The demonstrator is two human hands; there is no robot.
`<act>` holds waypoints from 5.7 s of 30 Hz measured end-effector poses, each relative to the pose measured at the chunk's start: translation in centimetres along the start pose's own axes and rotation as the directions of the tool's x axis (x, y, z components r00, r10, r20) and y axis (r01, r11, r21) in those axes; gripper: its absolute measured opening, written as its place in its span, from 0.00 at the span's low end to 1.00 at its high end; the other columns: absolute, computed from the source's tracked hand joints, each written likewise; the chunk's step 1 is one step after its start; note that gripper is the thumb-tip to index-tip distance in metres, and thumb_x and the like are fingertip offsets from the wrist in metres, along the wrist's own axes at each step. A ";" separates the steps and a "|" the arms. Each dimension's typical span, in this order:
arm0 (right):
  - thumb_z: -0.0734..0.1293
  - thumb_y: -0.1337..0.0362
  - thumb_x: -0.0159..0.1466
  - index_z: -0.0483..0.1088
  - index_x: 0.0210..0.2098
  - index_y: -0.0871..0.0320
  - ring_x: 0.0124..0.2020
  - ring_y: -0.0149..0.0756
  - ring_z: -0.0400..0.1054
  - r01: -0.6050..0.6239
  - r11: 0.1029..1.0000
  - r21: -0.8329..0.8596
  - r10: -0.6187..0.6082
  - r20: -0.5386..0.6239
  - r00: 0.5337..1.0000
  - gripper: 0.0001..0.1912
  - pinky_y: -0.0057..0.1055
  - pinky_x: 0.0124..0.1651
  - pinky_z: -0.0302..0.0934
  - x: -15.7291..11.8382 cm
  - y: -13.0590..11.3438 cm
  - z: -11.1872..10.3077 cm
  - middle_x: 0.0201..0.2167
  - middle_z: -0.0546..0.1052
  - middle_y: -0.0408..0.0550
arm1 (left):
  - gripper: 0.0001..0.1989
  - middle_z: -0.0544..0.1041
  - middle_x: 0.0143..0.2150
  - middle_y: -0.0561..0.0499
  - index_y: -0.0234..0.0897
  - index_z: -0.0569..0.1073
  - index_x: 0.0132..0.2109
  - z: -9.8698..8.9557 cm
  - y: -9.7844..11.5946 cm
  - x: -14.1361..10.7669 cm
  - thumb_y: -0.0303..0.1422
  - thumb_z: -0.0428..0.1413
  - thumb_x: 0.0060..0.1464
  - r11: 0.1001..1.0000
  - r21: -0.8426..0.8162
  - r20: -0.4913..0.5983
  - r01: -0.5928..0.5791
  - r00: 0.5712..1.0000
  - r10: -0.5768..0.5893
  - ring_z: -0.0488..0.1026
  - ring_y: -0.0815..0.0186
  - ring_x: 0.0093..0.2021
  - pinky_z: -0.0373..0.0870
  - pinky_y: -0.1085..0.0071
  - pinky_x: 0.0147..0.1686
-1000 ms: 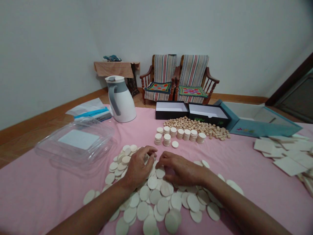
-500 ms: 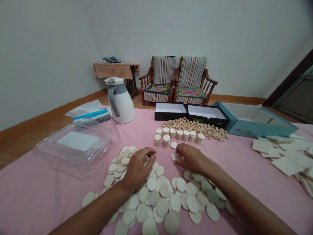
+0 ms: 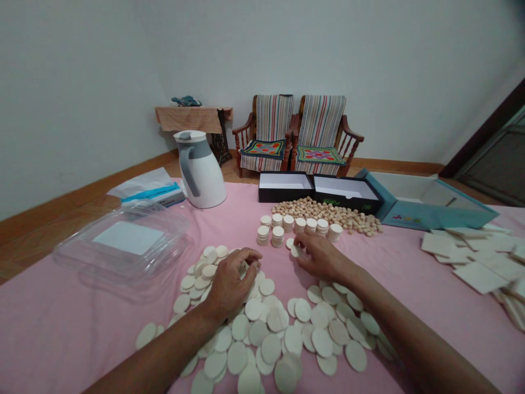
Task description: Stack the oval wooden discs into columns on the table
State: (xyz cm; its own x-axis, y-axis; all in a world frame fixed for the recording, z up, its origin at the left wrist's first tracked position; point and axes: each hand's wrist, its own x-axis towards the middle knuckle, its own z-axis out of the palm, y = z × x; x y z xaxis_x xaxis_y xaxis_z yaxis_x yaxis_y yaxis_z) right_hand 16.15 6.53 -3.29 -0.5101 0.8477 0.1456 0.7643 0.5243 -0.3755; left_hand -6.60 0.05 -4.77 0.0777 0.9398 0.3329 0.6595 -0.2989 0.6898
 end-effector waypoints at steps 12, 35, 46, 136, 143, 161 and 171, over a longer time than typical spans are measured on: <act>0.62 0.66 0.58 0.65 0.35 0.60 0.35 0.36 0.60 -0.049 0.999 0.015 0.051 -0.202 0.978 0.06 0.31 0.37 0.52 1.2 0.6 1.6 0.33 0.67 0.49 | 0.07 0.77 0.32 0.51 0.38 0.74 0.38 0.0 0.1 0.1 0.29 0.52 0.53 1.000 -0.002 -0.018 -0.011 1.000 0.011 0.74 0.66 0.34 0.68 0.70 0.36; 0.63 0.60 0.62 0.69 0.44 0.59 0.42 0.40 0.64 0.123 0.980 0.157 -0.109 -0.093 0.990 0.12 0.35 0.44 0.58 -7.5 -1.7 -0.3 0.38 0.72 0.53 | 0.08 0.79 0.34 0.51 0.38 0.75 0.37 0.3 0.7 0.3 0.28 0.52 0.53 0.960 0.219 0.083 -0.172 0.984 0.157 0.74 0.63 0.35 0.66 0.67 0.39; 0.66 0.53 0.58 0.60 0.54 0.58 0.50 0.47 0.57 0.345 0.932 0.110 -0.354 0.077 0.932 0.28 0.45 0.52 0.51 -9.5 -9.1 1.4 0.51 0.66 0.56 | 0.08 0.78 0.32 0.53 0.38 0.75 0.37 0.0 1.0 0.9 0.27 0.51 0.52 0.959 0.197 0.102 -0.205 0.977 0.188 0.74 0.66 0.33 0.66 0.70 0.39; 0.58 0.67 0.62 0.65 0.39 0.60 0.40 0.39 0.59 0.508 0.861 0.001 -0.508 0.022 0.861 0.08 0.38 0.43 0.53 -12.4 -13.1 5.6 0.39 0.70 0.52 | 0.05 0.69 0.30 0.48 0.35 0.69 0.33 -7.1 -0.6 -11.7 0.27 0.50 0.57 0.772 0.206 0.427 -0.601 0.765 0.482 0.66 0.64 0.33 0.64 0.67 0.35; 0.57 0.65 0.64 0.65 0.40 0.60 0.41 0.39 0.59 0.455 0.888 0.069 -0.450 -0.074 0.890 0.09 0.37 0.44 0.54 -10.7 -12.9 5.1 0.39 0.70 0.53 | 0.07 0.72 0.32 0.46 0.35 0.70 0.34 -7.9 -0.7 -12.5 0.24 0.48 0.56 0.751 0.180 0.424 -0.635 0.739 0.523 0.68 0.64 0.34 0.67 0.66 0.36; 0.58 0.61 0.65 0.66 0.39 0.58 0.47 0.42 0.58 0.462 0.866 -0.194 -0.470 0.004 0.883 0.09 0.43 0.51 0.50 -7.1 -12.1 4.6 0.41 0.70 0.52 | 0.08 0.70 0.26 0.49 0.36 0.68 0.30 -8.2 -0.6 -11.0 0.27 0.49 0.57 0.704 0.273 0.411 -0.655 0.741 0.530 0.66 0.66 0.28 0.62 0.69 0.29; 0.58 0.64 0.65 0.66 0.40 0.59 0.46 0.42 0.59 0.248 0.952 -0.182 -0.264 -0.070 0.962 0.08 0.40 0.50 0.52 -9.0 -8.4 3.4 0.43 0.69 0.54 | 0.25 0.70 0.44 0.42 0.36 0.68 0.47 -11.6 -2.3 -8.1 0.50 0.54 0.49 0.663 0.744 0.330 -0.084 0.909 -0.255 0.67 0.51 0.45 0.66 0.60 0.40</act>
State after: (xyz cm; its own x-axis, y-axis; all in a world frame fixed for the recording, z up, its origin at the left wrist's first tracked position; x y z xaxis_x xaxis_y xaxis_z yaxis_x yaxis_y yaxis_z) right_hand 12.95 -5.82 -4.56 -0.6649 0.6825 0.3034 0.6723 0.7238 -0.1549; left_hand -17.42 -8.75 -1.62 0.1493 0.9851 -0.0859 0.9868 -0.1539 -0.0496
